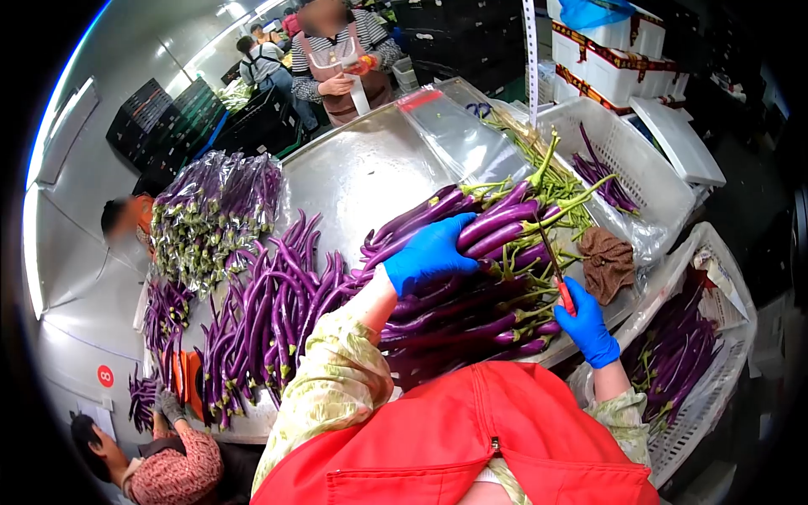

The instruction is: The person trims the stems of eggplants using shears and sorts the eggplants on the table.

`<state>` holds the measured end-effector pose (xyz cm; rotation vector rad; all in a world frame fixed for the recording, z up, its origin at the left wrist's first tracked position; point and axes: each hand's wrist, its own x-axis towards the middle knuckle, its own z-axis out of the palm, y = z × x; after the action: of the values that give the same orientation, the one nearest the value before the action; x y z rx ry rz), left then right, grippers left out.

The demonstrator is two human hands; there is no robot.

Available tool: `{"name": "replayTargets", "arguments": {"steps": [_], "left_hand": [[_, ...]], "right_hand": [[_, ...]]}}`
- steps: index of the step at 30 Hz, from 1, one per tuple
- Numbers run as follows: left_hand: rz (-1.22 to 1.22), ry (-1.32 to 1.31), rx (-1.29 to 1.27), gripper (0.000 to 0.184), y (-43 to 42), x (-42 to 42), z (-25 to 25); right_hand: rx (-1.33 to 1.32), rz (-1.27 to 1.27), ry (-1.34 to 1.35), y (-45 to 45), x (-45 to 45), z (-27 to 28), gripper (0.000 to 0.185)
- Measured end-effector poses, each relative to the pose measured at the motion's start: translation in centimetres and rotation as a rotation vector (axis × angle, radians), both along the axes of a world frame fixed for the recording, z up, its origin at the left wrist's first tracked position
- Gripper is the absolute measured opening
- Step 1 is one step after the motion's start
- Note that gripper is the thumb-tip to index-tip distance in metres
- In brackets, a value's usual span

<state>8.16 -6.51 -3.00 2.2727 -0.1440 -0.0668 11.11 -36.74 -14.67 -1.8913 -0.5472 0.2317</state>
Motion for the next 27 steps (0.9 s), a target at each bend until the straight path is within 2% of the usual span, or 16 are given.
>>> {"name": "replayTargets", "arguments": {"steps": [2, 7, 9, 10, 12, 14, 16, 18, 23, 27], "left_hand": [[0.03, 0.118, -0.107, 0.079, -0.5, -0.2, 0.7], [0.033, 0.133, -0.109, 0.074, -0.7, 0.1, 0.2], [0.035, 0.1, -0.099, 0.072, -0.3, 0.1, -0.3], [0.046, 0.148, -0.226, 0.071, -0.5, -0.1, -0.2], [0.063, 0.143, -0.326, 0.07, -1.0, -0.4, 1.3], [0.139, 0.161, -0.297, 0.07, -0.2, -0.3, 0.7], [0.112, 0.091, -0.286, 0.069, 0.8, 0.0, -0.4], [0.091, 0.058, -0.274, 0.07, 0.9, -0.2, -0.4], [0.035, 0.026, -0.056, 0.075, 0.2, -0.5, -1.4], [0.024, 0.033, 0.152, 0.079, 0.2, -0.4, -2.1]], "right_hand": [[0.012, -0.001, -0.107, 0.0, 0.1, -0.3, 0.051], [-0.014, -0.034, -0.223, 0.0, 0.2, -0.9, 0.047], [-0.062, -0.051, -0.184, 0.1, 0.0, -0.1, 0.044], [-0.074, -0.063, -0.167, -0.1, -0.2, 0.1, 0.042], [-0.072, -0.075, -0.19, -0.5, -0.6, -0.1, 0.042], [-0.016, -0.088, -0.283, -1.3, -0.6, -0.7, 0.049], [0.113, -0.149, 0.039, -1.9, -0.3, -0.5, 0.054], [0.096, -0.14, 0.117, -3.0, 0.7, -1.0, 0.056], [-0.015, -0.086, 0.072, -3.2, 1.5, 0.0, 0.058], [-0.007, -0.073, 0.054, -3.0, 2.3, 0.4, 0.059]]}}
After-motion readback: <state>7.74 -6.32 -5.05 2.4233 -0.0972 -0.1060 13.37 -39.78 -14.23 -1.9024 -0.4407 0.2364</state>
